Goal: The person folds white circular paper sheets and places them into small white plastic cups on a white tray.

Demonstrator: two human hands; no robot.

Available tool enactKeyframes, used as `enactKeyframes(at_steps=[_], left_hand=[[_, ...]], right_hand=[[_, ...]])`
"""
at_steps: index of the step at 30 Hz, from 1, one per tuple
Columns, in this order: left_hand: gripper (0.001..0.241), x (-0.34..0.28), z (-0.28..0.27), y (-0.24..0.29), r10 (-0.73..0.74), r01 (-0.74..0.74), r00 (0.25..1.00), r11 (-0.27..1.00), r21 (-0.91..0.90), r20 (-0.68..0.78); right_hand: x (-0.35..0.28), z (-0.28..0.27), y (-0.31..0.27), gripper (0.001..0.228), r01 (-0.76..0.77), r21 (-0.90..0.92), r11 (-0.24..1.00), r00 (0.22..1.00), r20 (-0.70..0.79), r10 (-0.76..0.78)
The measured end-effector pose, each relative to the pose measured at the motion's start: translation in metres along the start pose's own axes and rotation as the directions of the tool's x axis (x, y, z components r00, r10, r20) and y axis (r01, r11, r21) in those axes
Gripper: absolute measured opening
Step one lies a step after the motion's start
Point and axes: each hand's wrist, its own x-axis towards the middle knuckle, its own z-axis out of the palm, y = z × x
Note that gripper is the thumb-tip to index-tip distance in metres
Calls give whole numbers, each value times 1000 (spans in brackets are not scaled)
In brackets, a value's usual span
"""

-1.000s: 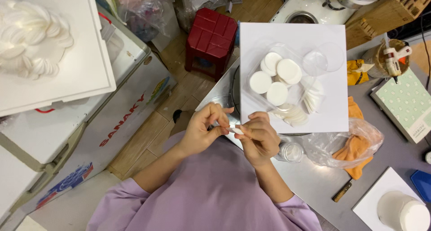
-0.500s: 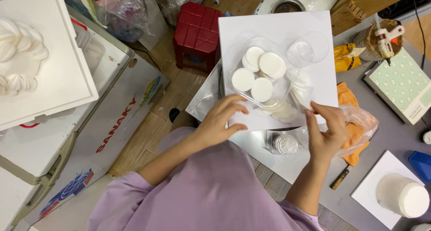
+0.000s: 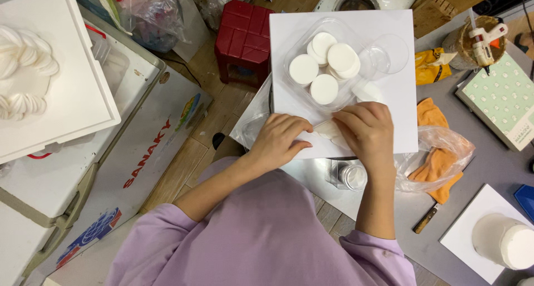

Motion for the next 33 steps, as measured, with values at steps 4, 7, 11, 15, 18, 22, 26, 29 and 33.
enactKeyframes(at_steps=[4,7,11,15,18,22,26,29,33], left_hand=[[34,1,-2,1,-33,32,999,999,-33,-5],[34,1,-3,-2,-51,49,998,998,-50,-39],[43,6,-1,-4,-33,28,997,998,-63,-69],[48,9,2,-1,-26,26,1000,999,-25,-1],[47,6,-4,-2,7,-8,998,1000,-23,-66],[40,-8,-22,-5,-52,54,992,998,17,-114],[32,-29,-46,-8,-84,98,983,992,82,-164],[29,-44,-61,-10,-134,156,971,983,101,-200],[29,-55,-69,-13,-171,200,961,973,118,-216]], right_hand=[[1,0,2,24,-2,66,998,1000,-4,2],[-6,-9,7,19,-86,28,996,996,-32,87],[-12,-18,12,18,-153,63,986,985,-66,157],[0,-26,14,19,-136,76,988,983,-111,144],[24,-31,14,23,-100,33,994,991,-85,102],[72,-23,20,35,132,36,991,985,106,-135],[105,-5,22,42,200,0,980,943,272,-193],[117,8,21,43,183,-1,983,949,262,-177],[136,25,24,67,209,-37,977,944,267,-192]])
